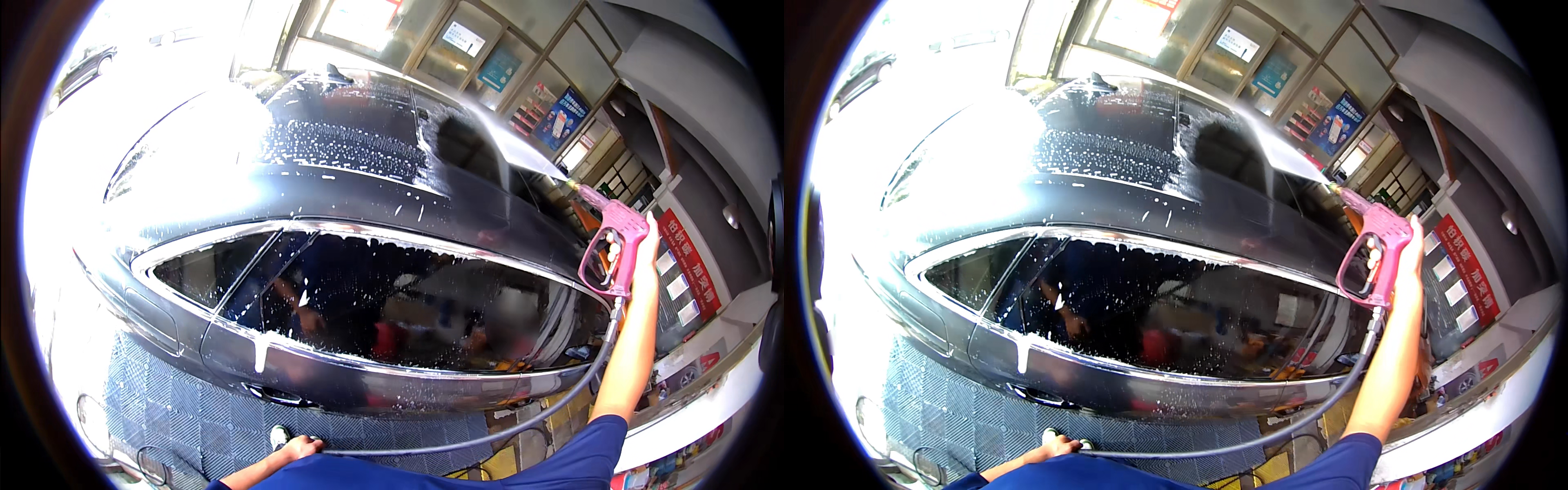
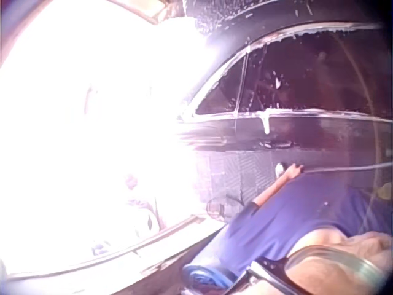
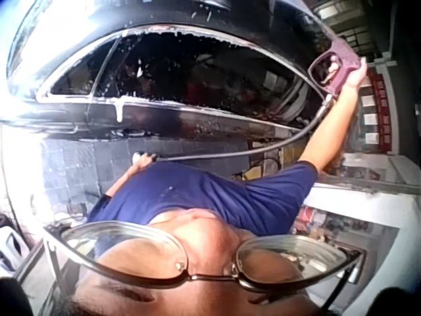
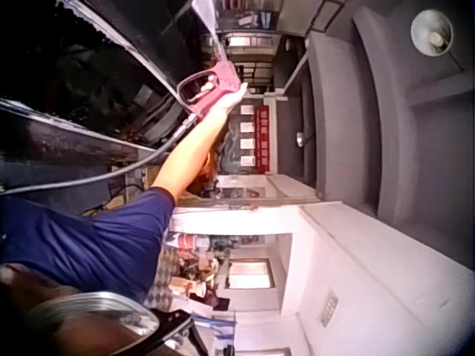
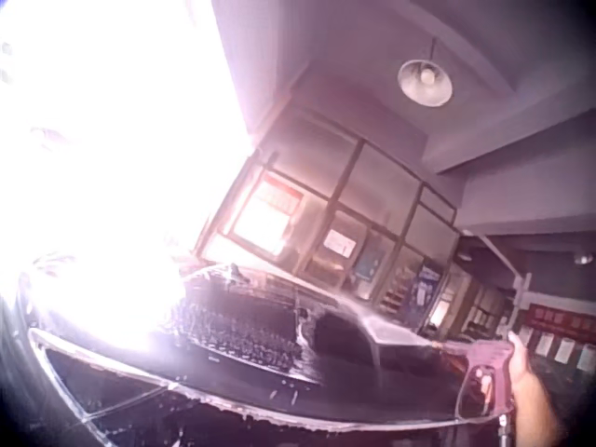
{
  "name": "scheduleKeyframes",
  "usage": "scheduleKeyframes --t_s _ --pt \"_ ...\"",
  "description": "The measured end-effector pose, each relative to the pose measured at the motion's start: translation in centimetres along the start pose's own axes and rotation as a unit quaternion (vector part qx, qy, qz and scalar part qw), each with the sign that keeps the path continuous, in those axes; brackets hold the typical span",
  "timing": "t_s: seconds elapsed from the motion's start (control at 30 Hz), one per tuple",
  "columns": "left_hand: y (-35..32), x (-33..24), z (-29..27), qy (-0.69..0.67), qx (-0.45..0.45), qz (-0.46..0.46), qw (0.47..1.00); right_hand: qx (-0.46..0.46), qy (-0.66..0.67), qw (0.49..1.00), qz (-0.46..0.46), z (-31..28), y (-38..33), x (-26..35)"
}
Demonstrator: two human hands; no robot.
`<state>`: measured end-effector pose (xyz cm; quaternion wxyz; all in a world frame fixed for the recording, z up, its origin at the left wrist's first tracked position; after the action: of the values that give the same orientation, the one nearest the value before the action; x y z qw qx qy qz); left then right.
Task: The person uses a high-pressure water spray gun to rinse a dark-colored sedan in a garage. They systematically spray the sides, hood, roof, and rear of the vehicle to remove soap and dirt.
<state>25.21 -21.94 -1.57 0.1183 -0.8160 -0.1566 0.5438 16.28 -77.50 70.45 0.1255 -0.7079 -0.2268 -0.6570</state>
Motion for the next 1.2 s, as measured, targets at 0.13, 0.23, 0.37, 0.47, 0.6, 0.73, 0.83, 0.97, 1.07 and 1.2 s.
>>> scheduleKeyframes --t_s 0.13,0.23,0.37,0.47,0.6,0.73,0.83,0.97,1.07,1.2 --pt "-1.5 -2.2 -1.6 -0.037 -0.016 -0.068 0.997 -0.01 -0.002 0.999 0.038 0.5 1.7 -0.8" --pt "-1.5 -2.2 -2.0 -0.031 -0.019 -0.086 0.996 0.064 0.039 0.997 0.004 1.8 0.7 -0.5" --pt "-1.3 -2.4 -2.1 0.063 -0.013 -0.006 0.998 0.07 0.027 0.997 -0.003 1.0 -1.3 -0.3" --pt "-1.7 -2.3 -2.6 0.009 -0.037 -0.065 0.997 0.073 0.0 0.997 0.025 1.1 -4.1 -0.8" --pt "-1.2 -2.7 -2.8 0.007 0.025 -0.082 0.996 0.112 0.031 0.992 0.041 -1.2 -11.8 -2.7" --pt "-1.4 -1.4 -1.5 -0.008 0.05 -0.078 0.996 0.087 0.065 0.994 0.009 -2.0 -18.3 -3.9" --pt "-3.4 -4.9 -2.8 0.007 0.084 -0.172 0.981 0.099 0.058 0.993 -0.016 -2.7 -20.4 -5.6" --pt "-4.9 -1.9 -1.9 0.005 0.074 -0.282 0.957 0.09 0.099 0.991 -0.014 -2.3 -22.3 -7.5" --pt "-7.3 -7.4 -5.4 0.027 0.07 -0.192 0.978 0.063 0.106 0.992 -0.012 -1.5 -24.3 -7.7" --pt "-7.3 2.0 -3.5 0.17 0.122 -0.058 0.976 0.068 0.106 0.992 -0.004 3.4 -26.4 -6.4"
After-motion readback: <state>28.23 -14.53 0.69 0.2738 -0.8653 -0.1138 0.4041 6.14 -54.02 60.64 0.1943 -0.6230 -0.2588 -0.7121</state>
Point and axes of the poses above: each hand's wrist, its own y-axis towards the middle knuckle, its own z-axis out of the palm, x = y × z, the point moved 3 cm from there along y, towards the middle knuckle, and after that the axes turned 1 degree about x, right-handed, at the moved point
